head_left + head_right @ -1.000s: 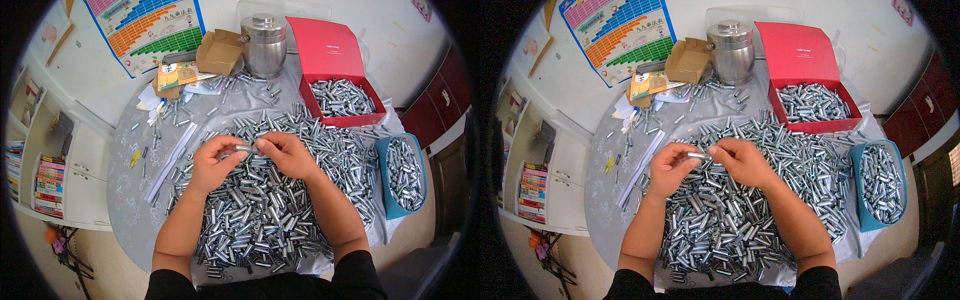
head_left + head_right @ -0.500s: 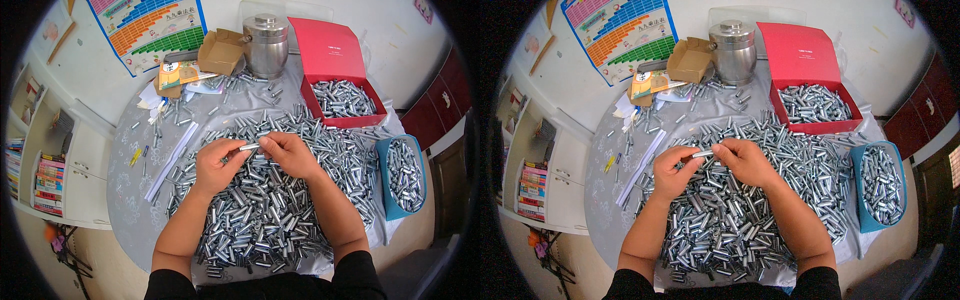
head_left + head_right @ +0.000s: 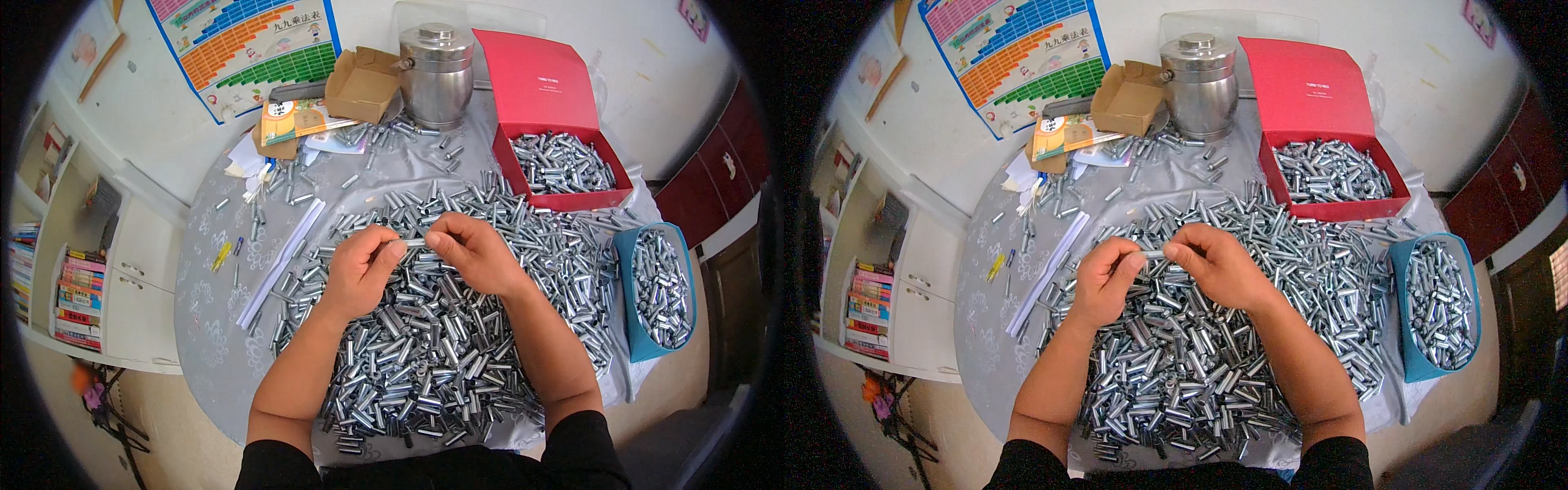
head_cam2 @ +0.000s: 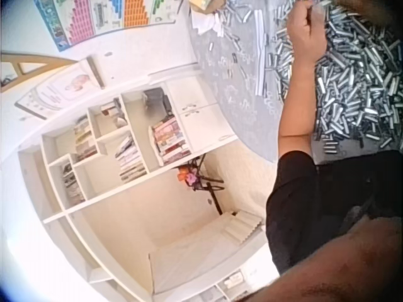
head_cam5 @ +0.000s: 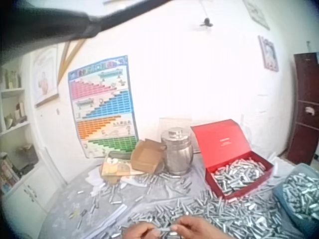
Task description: The person sits at a table covered with a large pile of small, silver cylindrical metal parts. They repeatedly pick up two parts, one at a time, and fit them together by hand. The person continues this repetitive assembly process throughout the clip, handling the parts one by one without using any tools.
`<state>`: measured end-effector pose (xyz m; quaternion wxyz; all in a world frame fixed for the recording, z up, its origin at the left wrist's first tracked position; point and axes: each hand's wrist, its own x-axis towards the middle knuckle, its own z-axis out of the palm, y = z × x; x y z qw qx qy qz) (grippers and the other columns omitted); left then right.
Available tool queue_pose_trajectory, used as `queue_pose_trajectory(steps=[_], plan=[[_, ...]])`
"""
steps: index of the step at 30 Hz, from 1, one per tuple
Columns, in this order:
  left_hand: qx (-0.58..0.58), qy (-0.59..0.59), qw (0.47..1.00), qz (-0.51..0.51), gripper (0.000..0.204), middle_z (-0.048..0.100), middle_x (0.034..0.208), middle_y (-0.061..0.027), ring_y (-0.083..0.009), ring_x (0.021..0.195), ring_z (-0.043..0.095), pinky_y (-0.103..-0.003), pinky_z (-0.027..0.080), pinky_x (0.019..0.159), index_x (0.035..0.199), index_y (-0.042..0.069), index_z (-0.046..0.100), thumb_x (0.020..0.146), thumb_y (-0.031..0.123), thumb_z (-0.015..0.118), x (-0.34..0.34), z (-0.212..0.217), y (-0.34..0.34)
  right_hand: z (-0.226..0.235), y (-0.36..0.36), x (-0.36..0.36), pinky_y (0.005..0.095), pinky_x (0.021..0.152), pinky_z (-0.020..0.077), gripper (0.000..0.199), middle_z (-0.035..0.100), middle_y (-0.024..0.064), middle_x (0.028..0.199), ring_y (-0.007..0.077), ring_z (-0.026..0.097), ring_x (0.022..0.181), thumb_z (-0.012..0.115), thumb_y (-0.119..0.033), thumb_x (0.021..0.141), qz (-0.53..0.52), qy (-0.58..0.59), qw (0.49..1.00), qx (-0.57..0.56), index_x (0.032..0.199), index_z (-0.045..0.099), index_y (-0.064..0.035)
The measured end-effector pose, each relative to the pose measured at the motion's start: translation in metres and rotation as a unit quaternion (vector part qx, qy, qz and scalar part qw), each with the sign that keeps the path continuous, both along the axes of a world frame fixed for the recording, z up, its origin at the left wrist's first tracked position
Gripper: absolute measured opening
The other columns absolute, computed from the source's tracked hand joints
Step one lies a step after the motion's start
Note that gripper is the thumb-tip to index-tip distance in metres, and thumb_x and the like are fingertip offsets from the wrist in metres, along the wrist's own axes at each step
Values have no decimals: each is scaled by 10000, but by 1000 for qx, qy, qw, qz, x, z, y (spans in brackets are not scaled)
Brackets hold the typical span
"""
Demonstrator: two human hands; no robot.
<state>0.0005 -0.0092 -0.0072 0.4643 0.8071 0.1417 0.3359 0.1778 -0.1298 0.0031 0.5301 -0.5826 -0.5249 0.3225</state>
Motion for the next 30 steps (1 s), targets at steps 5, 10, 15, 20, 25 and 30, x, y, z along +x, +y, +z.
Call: queue_pose_trajectory(steps=[5,10,15,20,25,30], plan=[[-47,31,998,16,335,496,658,22,-54,588,447,-228,356,539,809,36,564,1007,302,521,-1,0,2,-3,2,-8,245,647,441,155,546,-8,768,70,492,711,662,-149,925,-12,58,997,49,973,626,-6],[-91,17,995,34,397,462,618,38,-47,556,413,-221,329,519,778,55,551,1015,370,498,0,-5,4,2,2,-8,232,654,452,222,577,-7,800,67,512,717,697,-95,888,-18,89,995,29,1094,645,-33],[-99,14,995,29,394,464,622,40,-41,563,412,-215,327,521,784,53,556,1012,370,509,2,-6,1,-4,2,-2,233,641,456,223,611,-1,810,73,536,710,698,-110,889,-17,-16,999,46,1092,655,-27],[-87,15,996,29,382,473,628,38,-40,569,419,-215,336,526,790,50,560,1011,358,514,1,-7,2,-2,2,-2,240,644,465,213,620,-2,807,69,552,721,705,-98,882,0,57,998,-28,1075,659,-20],[-94,16,995,34,381,483,641,35,-43,568,424,-218,343,526,790,45,563,1011,353,515,2,-6,1,-2,2,-8,234,648,469,205,625,-9,808,54,547,725,717,-99,877,-27,74,997,26,1053,658,-13],[-100,10,995,27,386,481,641,33,-47,566,422,-220,343,525,789,42,561,1010,357,519,3,-8,1,-8,4,-5,227,641,464,241,606,-24,789,48,520,693,733,-117,867,-23,80,996,28,1073,657,-18]])
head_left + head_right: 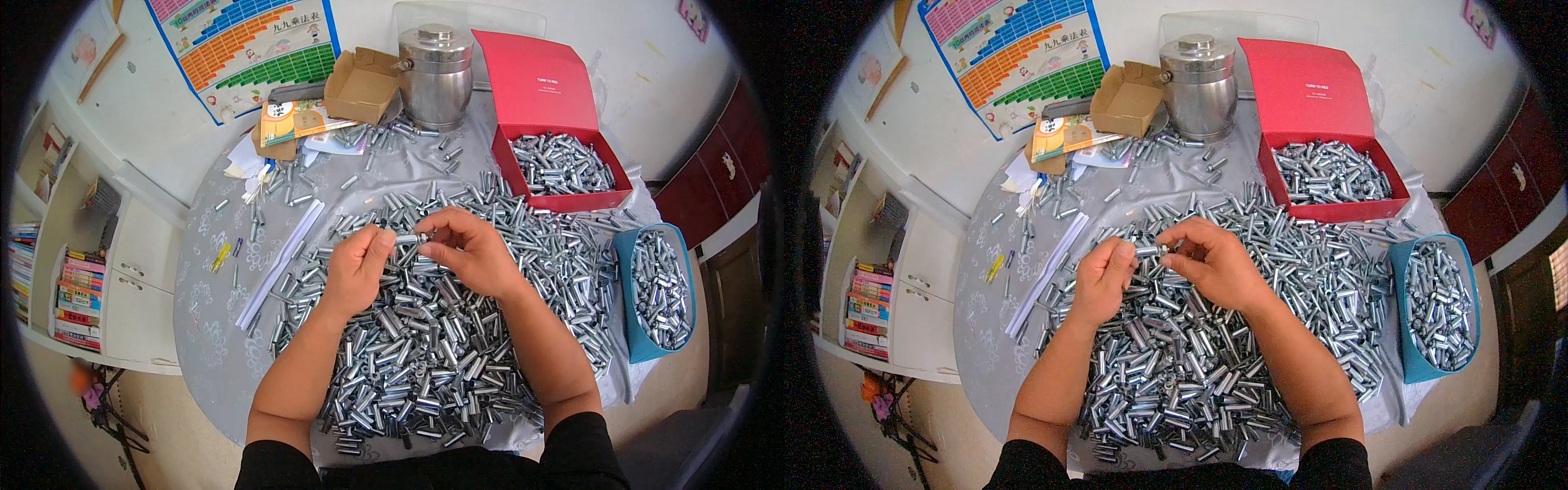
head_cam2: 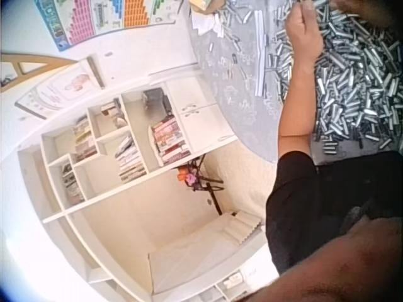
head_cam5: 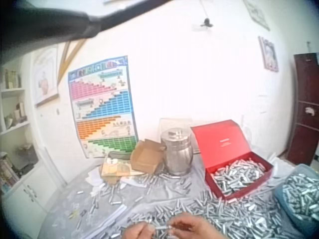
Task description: The person sits at a table covered with a large pile of small, silver cylindrical metal parts. They repeatedly pick up two parts, one at a time, and fit them together by hand. The person continues this repetitive assembly process throughout the clip, handling the parts one by one without using any tools.
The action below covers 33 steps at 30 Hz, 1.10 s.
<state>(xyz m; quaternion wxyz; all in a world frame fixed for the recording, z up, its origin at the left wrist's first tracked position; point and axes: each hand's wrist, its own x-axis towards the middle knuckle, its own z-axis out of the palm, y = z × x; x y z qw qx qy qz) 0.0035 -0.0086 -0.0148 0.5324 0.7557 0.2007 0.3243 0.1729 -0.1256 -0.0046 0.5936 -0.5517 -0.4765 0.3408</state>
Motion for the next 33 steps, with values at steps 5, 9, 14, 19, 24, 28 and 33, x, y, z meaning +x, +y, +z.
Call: queue_pose_trajectory(steps=[5,9,14,19,24,28,33], plan=[[-14,0,1000,-1,389,470,637,33,-48,562,414,-220,343,521,792,43,559,1009,364,521,0,1,0,-3,-1,8,226,637,459,247,611,-9,851,46,518,705,741,-107,855,34,-20,997,-68,1073,658,-26],[-60,12,998,5,386,463,634,29,-50,559,408,-221,340,516,794,45,556,1009,364,522,-2,-3,2,2,1,0,225,629,451,203,613,-7,848,48,517,695,727,-105,867,9,-11,1000,5,1042,659,-27],[-71,9,997,2,386,460,633,26,-52,554,401,-221,337,510,792,47,547,1008,366,524,-1,-2,1,-4,3,2,221,622,445,177,593,-32,741,42,511,668,714,-104,881,-11,-54,998,43,1028,658,-21],[-65,8,998,-6,390,459,633,25,-51,556,404,-220,338,510,786,44,545,1008,364,524,-1,-6,4,0,1,1,211,629,448,207,595,-37,774,44,518,679,730,-99,867,16,52,998,-26,1042,654,-17],[-56,15,998,2,391,459,634,26,-49,558,407,-220,340,511,786,41,548,1007,363,527,-2,-6,4,2,1,-2,213,629,453,224,602,-32,795,46,519,682,726,-89,867,5,28,1000,0,1063,647,-16],[-44,10,999,3,389,461,634,27,-47,559,405,-220,340,512,793,37,553,1007,361,526,-1,-7,3,0,2,-1,222,628,460,204,621,-8,863,49,528,704,718,-93,874,6,16,1000,9,1052,656,-14],[-63,9,998,-2,386,462,635,29,-45,559,403,-220,339,512,800,35,557,1007,360,528,-2,-4,3,-2,0,5,223,639,460,177,632,2,909,55,536,725,715,-94,871,16,-16,999,-28,1026,668,-22]])
